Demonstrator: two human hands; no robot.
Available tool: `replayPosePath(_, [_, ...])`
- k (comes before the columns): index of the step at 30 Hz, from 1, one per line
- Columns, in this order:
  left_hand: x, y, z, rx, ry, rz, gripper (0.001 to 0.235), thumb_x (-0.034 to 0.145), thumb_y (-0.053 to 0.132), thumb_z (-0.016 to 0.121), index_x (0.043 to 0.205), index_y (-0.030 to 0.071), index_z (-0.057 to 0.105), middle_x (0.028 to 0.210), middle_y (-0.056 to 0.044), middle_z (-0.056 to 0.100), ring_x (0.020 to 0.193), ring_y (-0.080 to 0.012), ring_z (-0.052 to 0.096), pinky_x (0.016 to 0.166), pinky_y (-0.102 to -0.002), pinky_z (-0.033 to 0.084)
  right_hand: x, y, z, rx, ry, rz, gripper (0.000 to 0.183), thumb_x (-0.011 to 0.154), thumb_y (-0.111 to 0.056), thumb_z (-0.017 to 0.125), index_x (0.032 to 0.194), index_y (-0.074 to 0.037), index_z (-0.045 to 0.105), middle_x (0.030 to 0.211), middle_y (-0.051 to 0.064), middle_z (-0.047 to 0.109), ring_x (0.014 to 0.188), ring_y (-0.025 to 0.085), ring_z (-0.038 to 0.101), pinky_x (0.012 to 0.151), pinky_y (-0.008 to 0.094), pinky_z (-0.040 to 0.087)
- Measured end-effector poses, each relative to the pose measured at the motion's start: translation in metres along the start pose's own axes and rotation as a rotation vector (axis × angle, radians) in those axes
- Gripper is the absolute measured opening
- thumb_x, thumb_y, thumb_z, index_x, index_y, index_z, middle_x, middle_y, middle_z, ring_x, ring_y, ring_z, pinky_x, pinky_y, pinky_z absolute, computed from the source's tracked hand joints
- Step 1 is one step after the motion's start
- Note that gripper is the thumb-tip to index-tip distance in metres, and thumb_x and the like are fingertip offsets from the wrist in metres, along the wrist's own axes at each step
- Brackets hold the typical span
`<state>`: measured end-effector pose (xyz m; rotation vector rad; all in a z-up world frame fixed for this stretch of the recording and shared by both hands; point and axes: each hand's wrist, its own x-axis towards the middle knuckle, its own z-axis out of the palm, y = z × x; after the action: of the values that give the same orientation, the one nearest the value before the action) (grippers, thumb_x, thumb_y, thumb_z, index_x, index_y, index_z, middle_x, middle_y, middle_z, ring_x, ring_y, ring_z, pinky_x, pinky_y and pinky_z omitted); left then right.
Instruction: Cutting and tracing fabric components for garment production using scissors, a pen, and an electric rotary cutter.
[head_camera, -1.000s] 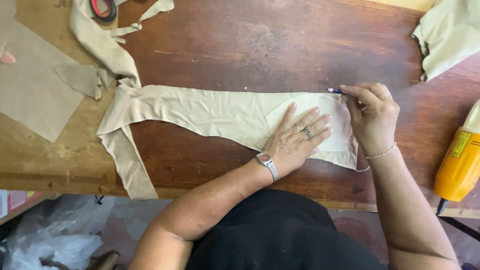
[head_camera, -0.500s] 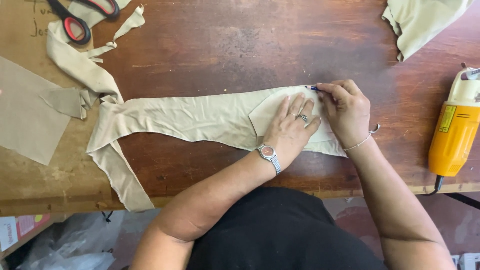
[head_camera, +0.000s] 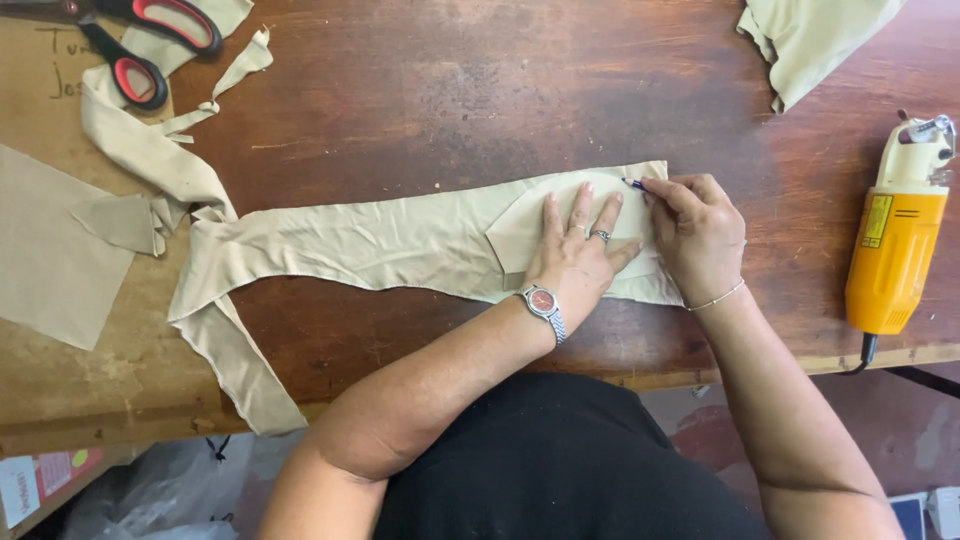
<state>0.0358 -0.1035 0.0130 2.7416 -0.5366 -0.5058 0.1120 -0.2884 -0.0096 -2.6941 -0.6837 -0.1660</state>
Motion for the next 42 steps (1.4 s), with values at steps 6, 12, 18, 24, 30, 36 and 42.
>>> replayPosePath(6, [-0.003, 0.002, -0.016, 0.04, -0.081, 0.0, 0.055, 0.103, 0.016, 0.048, 0.152, 0.042, 0.045, 0.169, -0.019, 0.019, 0.153, -0.0539, 0.012, 0.112, -0.082, 0.014, -0.015, 0.01, -0.004, -0.035, 0.031, 0.037, 0.023, 0.098, -0.011, 0.078, 0.115, -0.026, 0.081, 0.104, 0.0, 0.069, 0.095, 0.025, 0.073, 0.077, 0.037, 0.059])
replayPosePath(12, [0.001, 0.003, -0.011, 0.068, -0.086, 0.006, 0.054, 0.103, 0.017, 0.047, 0.152, 0.042, 0.043, 0.169, -0.018, 0.019, 0.152, -0.0557, 0.012, 0.11, -0.084, 0.015, -0.032, 0.022, -0.008, -0.147, 0.062, 0.055, 0.02, 0.099, -0.017, 0.081, 0.115, -0.029, 0.081, 0.104, -0.003, 0.069, 0.095, 0.022, 0.073, 0.077, 0.035, 0.06])
replayPosePath(18, [0.003, 0.004, -0.013, 0.078, -0.108, 0.027, 0.054, 0.103, 0.019, 0.051, 0.152, 0.041, 0.044, 0.17, -0.012, 0.018, 0.151, -0.0568, 0.011, 0.108, -0.087, 0.016, -0.053, 0.029, -0.027, -0.267, 0.082, 0.051, 0.019, 0.099, -0.019, 0.081, 0.115, -0.029, 0.081, 0.101, -0.003, 0.068, 0.092, 0.02, 0.072, 0.077, 0.033, 0.06])
replayPosePath(24, [0.007, 0.008, -0.016, 0.149, -0.177, 0.039, 0.056, 0.102, 0.025, 0.053, 0.153, 0.045, 0.041, 0.172, 0.0, 0.015, 0.147, -0.0623, 0.01, 0.099, -0.092, 0.023, -0.071, 0.003, -0.04, -0.083, 0.119, 0.171, 0.022, 0.105, -0.009, 0.071, 0.126, -0.014, 0.075, 0.099, 0.011, 0.067, 0.094, 0.035, 0.071, 0.075, 0.045, 0.057])
replayPosePath(30, [0.007, 0.007, -0.018, 0.174, -0.169, 0.061, 0.057, 0.101, 0.027, 0.055, 0.153, 0.044, 0.04, 0.17, -0.001, 0.019, 0.146, -0.063, 0.013, 0.097, -0.092, 0.026, -0.078, -0.004, -0.004, -0.15, 0.071, 0.2, 0.035, 0.104, -0.018, 0.067, 0.138, -0.022, 0.07, 0.094, 0.009, 0.075, 0.09, 0.032, 0.073, 0.07, 0.044, 0.058])
replayPosePath(36, [0.008, 0.009, -0.021, 0.177, -0.189, 0.05, 0.054, 0.103, 0.025, 0.051, 0.153, 0.045, 0.04, 0.17, 0.001, 0.02, 0.145, -0.0635, 0.014, 0.096, -0.092, 0.027, -0.075, -0.002, 0.013, -0.231, 0.109, 0.129, 0.033, 0.106, -0.022, 0.065, 0.138, -0.02, 0.07, 0.102, 0.009, 0.076, 0.091, 0.032, 0.074, 0.07, 0.043, 0.059])
replayPosePath(42, [0.009, 0.008, -0.02, 0.179, -0.186, 0.06, 0.055, 0.104, 0.023, 0.048, 0.154, 0.045, 0.038, 0.17, -0.001, 0.018, 0.145, -0.0642, 0.013, 0.095, -0.092, 0.027, -0.077, 0.0, 0.019, -0.27, 0.118, 0.146, 0.033, 0.105, -0.026, 0.066, 0.137, -0.023, 0.07, 0.103, 0.004, 0.076, 0.091, 0.027, 0.075, 0.069, 0.038, 0.059])
